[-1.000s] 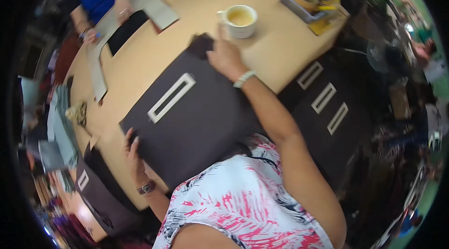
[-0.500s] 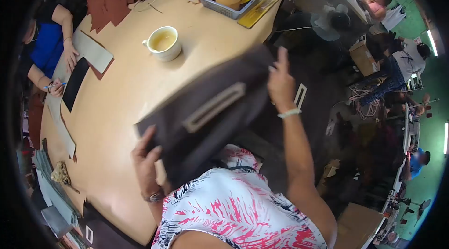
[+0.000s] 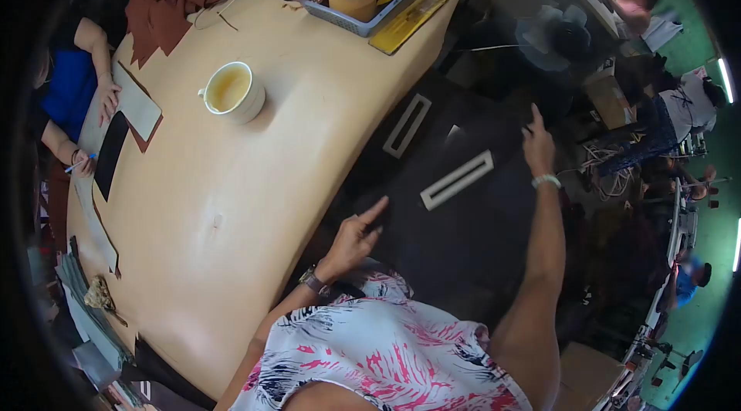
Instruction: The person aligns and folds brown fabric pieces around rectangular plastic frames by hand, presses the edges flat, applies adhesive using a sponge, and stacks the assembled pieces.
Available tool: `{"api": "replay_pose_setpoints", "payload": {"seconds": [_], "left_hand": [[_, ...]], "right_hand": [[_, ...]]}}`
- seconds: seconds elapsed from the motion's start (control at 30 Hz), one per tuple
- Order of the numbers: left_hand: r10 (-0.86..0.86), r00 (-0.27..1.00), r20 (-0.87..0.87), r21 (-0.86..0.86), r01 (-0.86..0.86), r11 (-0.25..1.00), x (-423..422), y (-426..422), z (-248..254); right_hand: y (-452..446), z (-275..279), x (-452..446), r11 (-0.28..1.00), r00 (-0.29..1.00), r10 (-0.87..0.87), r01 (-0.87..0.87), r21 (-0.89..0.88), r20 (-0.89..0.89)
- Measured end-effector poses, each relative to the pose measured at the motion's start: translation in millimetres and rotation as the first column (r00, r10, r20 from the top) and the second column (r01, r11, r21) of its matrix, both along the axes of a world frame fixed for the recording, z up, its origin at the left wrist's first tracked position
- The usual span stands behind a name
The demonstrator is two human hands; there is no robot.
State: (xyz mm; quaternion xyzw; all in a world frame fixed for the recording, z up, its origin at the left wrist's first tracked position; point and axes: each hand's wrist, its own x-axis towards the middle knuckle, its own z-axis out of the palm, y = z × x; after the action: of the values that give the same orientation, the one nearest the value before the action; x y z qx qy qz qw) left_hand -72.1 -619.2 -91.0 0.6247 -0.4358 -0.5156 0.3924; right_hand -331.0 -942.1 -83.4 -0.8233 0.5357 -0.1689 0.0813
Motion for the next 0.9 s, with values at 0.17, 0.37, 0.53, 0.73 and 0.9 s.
{"api": "replay_pose_setpoints", "payload": {"seconds": [0.17,0.37,0.53,0.73,0.9], "left_hand": [[0.372,0.923,0.095,-0.266,-0.337,0.903,-13,-13,-94],[0.386,0.917,0.104,0.001,-0.388,0.921,-5,-26,-91],[0.47,0.873,0.129,-0.179,-0.446,0.877,-6,-28,-117],[0.408,0.902,0.138,0.062,-0.419,0.906,-7,-23,-70],[-0.008,0.997,0.072,0.104,0.0,0.995,-4,2,-33]], "right_hand": [[-64,-71,101,1.0,1.0,0.011,-0.011,-0.003,0.015],[-115,-115,163,0.997,0.997,0.023,-0.018,0.079,-0.071],[-133,-153,177,0.999,0.984,-0.004,0.01,0.034,-0.181],[-81,-118,186,0.96,0.917,-0.2,0.255,-0.119,0.346],[-1,-66,175,0.904,0.778,0.16,0.132,-0.406,0.608]]}}
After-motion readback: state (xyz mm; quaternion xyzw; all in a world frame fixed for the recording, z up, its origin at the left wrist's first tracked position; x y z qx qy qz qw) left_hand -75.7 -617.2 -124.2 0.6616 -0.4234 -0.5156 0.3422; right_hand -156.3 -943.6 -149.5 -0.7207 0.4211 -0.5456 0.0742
